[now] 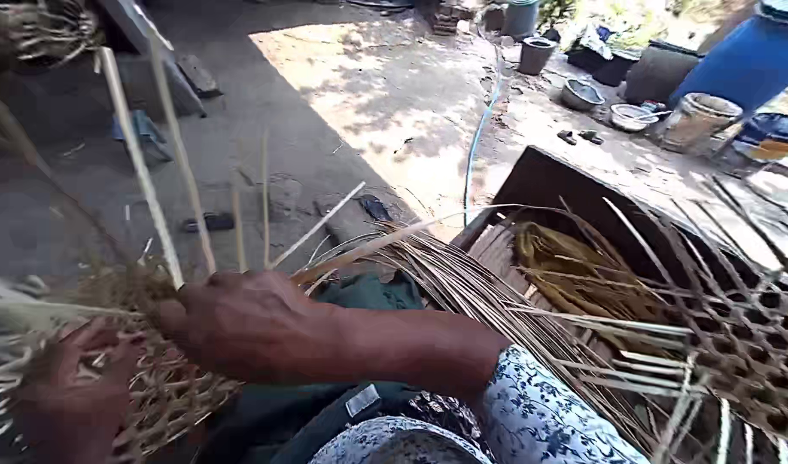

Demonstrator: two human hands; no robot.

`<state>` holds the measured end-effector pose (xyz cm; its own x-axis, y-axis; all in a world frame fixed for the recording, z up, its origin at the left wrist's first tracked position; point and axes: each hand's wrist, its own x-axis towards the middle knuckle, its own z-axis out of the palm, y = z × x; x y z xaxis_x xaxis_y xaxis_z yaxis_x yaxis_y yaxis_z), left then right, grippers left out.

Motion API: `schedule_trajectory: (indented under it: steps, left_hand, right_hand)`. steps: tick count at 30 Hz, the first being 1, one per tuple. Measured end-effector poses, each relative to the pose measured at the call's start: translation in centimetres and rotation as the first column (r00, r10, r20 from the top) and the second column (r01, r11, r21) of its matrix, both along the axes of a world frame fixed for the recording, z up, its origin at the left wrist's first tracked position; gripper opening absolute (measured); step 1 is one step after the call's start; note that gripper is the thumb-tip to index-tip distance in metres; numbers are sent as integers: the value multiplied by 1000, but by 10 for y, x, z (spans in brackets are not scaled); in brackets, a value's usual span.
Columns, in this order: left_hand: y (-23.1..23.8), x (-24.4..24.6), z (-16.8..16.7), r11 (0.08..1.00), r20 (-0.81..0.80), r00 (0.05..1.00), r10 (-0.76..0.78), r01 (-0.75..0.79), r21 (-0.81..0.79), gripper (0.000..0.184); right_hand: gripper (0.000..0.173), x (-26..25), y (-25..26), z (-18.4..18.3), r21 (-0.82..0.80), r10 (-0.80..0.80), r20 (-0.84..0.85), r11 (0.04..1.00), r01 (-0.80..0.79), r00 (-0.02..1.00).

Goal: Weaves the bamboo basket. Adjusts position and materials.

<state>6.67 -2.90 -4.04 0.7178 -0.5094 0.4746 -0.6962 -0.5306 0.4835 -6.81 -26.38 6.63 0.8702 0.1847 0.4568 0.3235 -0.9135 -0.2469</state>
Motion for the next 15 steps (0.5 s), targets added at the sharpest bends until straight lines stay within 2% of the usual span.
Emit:
schedule_trajectory:
  steps: [3, 6, 7, 9, 10, 12, 15]
  left_hand:
    - [-4, 1, -6, 992, 96, 988, 124, -122, -28, 45]
    - [-3, -6, -10, 987, 93, 985, 144, -136, -90, 40]
    - [-2, -11, -9, 983, 77, 984, 163, -155, -102, 42]
    - [0, -20, -5, 973, 18, 980, 198, -194, -125, 58]
    - [0, -25, -4, 968, -22, 977, 213, -214, -132, 67]
    - [2, -32, -1, 962, -103, 970, 222, -235, -136, 79]
    - [7, -40, -2, 971, -83, 979, 184, -194, -138, 88]
  right_hand:
    - [15, 18, 6, 4, -27, 58, 130, 998, -55, 990]
    - [16, 34, 22, -6, -54, -6, 193, 998, 17, 981]
    - [16, 39, 28, -10, -64, -37, 195, 997, 50, 980]
    - [22, 49, 36, -19, -70, -65, 174, 994, 79, 983]
    - [25, 55, 37, -22, -61, -42, 120, 997, 49, 992]
    - [24, 68, 36, -25, -10, 62, -107, 998, -64, 992]
    - [22, 90, 26, -22, 115, 214, -451, 977, -182, 866]
